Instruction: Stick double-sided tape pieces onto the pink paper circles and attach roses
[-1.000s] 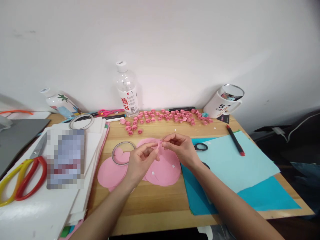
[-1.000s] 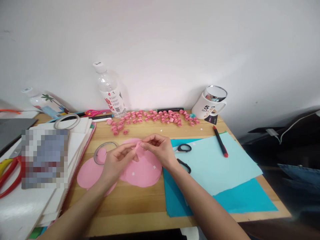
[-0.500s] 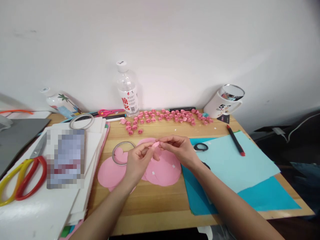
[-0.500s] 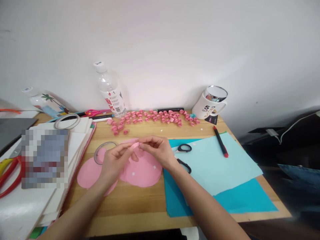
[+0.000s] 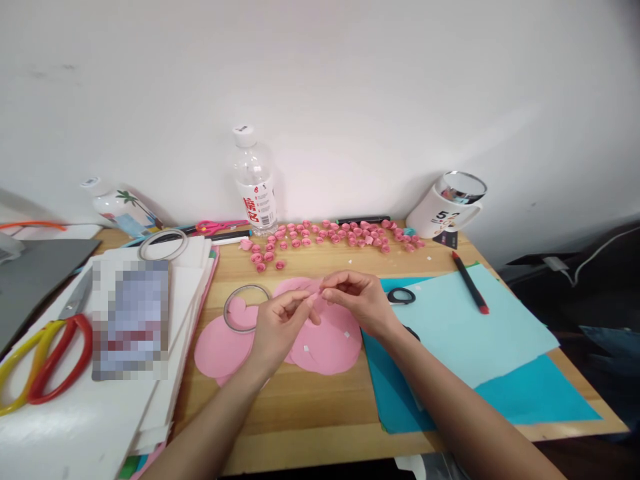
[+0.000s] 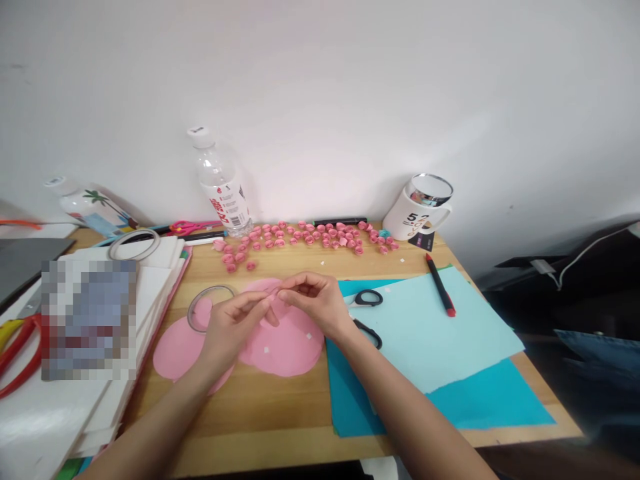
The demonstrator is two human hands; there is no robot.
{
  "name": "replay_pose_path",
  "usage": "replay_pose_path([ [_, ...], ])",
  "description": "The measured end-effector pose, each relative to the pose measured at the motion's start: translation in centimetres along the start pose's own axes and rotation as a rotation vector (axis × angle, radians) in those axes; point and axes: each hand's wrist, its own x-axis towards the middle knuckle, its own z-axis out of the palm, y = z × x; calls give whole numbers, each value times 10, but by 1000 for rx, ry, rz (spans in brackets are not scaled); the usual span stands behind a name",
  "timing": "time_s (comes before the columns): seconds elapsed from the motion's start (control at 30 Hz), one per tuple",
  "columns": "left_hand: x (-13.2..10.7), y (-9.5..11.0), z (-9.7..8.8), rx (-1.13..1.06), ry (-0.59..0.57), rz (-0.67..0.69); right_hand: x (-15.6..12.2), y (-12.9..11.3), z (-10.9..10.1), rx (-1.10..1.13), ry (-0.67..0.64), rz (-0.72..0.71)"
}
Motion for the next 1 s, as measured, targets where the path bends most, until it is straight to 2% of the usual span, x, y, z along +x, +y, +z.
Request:
replay_pose_path([
  [0.2,0,0,0,-34,18,7,-2,-2,1,-30,-8,30],
  [0.5,0,-2,1,-69,-65,12,1,4,-1,-5,-18,-1],
  [0.8,0,2,2,-119,3,-26,-1,-3,-1,-49,-24,25],
  [1.0,0,2,3,-135,-4,-44,-1,-1,-2,-24,-31,13],
])
